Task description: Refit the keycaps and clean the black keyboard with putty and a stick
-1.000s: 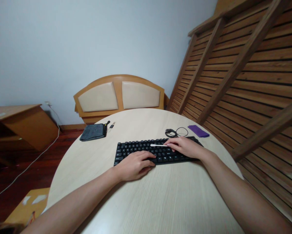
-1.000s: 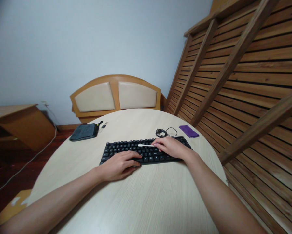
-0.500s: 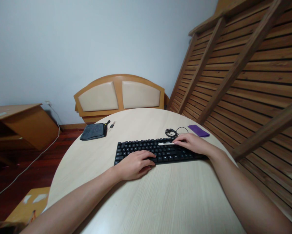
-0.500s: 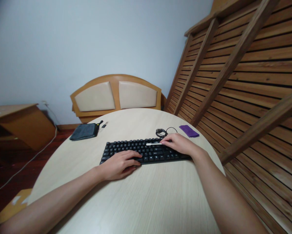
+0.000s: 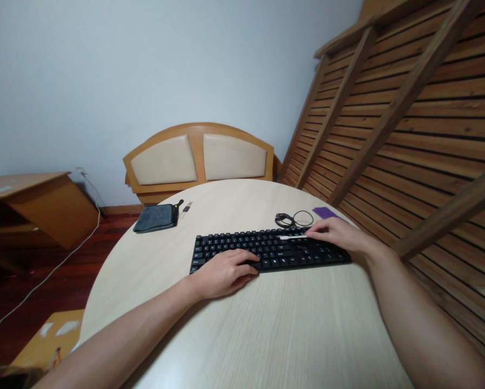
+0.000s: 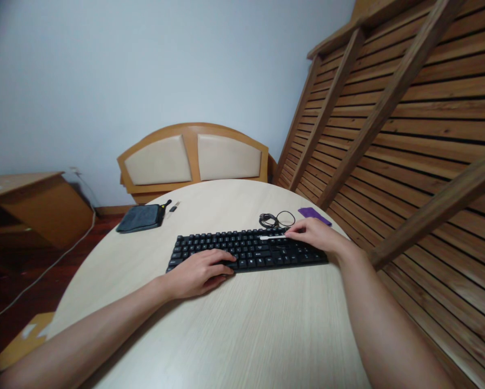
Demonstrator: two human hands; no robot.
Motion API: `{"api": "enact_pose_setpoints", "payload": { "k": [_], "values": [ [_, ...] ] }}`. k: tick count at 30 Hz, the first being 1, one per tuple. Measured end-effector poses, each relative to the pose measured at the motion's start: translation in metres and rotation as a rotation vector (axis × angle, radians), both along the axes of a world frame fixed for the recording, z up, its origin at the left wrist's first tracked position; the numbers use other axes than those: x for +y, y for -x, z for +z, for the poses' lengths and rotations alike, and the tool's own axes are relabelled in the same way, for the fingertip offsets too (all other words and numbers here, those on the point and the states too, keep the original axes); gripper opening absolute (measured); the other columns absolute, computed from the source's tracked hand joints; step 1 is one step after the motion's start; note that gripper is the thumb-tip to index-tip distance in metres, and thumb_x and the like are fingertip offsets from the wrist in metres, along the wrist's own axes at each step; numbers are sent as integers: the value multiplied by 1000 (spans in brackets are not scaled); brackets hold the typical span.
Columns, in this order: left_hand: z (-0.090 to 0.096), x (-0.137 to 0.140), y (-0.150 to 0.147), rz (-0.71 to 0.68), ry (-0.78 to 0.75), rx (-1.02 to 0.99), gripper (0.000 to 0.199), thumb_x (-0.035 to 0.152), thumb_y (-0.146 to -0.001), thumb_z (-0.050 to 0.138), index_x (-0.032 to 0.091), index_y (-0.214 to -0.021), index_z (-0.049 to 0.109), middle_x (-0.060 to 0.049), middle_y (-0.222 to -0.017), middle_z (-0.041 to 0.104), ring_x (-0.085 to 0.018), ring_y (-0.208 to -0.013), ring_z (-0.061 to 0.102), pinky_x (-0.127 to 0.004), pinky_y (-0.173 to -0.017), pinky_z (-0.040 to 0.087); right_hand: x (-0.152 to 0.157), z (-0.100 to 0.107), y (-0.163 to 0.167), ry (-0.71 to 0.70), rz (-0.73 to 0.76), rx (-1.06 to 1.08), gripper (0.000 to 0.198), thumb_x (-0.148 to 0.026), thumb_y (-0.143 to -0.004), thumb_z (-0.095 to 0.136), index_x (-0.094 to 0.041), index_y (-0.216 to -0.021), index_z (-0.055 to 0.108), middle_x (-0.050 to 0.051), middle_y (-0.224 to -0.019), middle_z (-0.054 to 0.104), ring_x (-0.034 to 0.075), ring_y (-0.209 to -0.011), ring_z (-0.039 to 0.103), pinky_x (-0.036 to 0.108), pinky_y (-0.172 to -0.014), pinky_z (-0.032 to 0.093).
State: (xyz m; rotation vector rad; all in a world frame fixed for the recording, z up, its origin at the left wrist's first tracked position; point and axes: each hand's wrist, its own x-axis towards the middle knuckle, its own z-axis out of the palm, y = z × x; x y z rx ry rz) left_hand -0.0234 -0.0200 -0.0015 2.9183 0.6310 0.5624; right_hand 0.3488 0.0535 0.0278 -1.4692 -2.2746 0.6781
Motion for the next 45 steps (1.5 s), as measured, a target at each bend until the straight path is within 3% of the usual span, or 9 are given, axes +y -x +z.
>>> {"api": "enact_pose_setpoints", "payload": {
  "k": [5,16,30,33,36,39,45],
  "values": [
    [-1,1,0,3,-5,-2,21,19,-99,51,19,-113,66,-9,-131,60,-23,-120,58,-39,-100,51,-2,1,-8,47,-63,11,40,-58,-80,66,-22,-86,81,6,-92,79,28,-86,70,36,-77,50],
    [1,0,0,-1,-10,8,21,18,-98,52,19,-114,66,-9,-132,60,-23,-119,58,-40,-100,51,1,-3,-6,-7,-88,-11,39,-59,-80,65,-22,-81,80,6,-90,78,27,-86,69,34,-76,48],
    [-1,2,0,-3,-15,8,21,17,-97,54,20,-115,66,-9,-131,60,-23,-118,59,-39,-99,51,-1,-3,-44,26,-221,-85,39,-59,-78,66,-22,-82,81,7,-88,78,28,-84,70,35,-75,49],
    [-4,3,1,-2,-39,5,30,17,-99,51,20,-127,61,-10,-135,59,-23,-124,56,-42,-104,49,-3,-3,-43,12,-253,-83,37,-58,-78,66,-23,-80,79,7,-87,78,28,-84,69,35,-75,48],
    [-7,4,2,39,-60,30,42,19,-99,53,22,-141,51,-12,-149,49,-29,-139,42,-54,-112,41,-4,-4,-40,-17,-262,-87,41,-62,-78,65,-23,-76,77,6,-81,76,27,-79,69,34,-71,47],
    [-7,6,6,69,-30,67,45,19,-98,54,24,-143,50,-12,-152,46,-33,-145,34,-61,-113,36,-3,-5,-36,-55,-258,-85,42,-64,-76,66,-23,-72,75,5,-78,76,26,-76,68,34,-69,46],
    [5,17,25,67,59,86,48,8,-90,57,21,-136,55,-12,-146,51,-29,-139,42,-54,-113,40,0,-6,-17,-81,-218,-75,42,-64,-78,64,-24,-74,76,4,-81,77,26,-78,68,34,-70,46]
  ]
}}
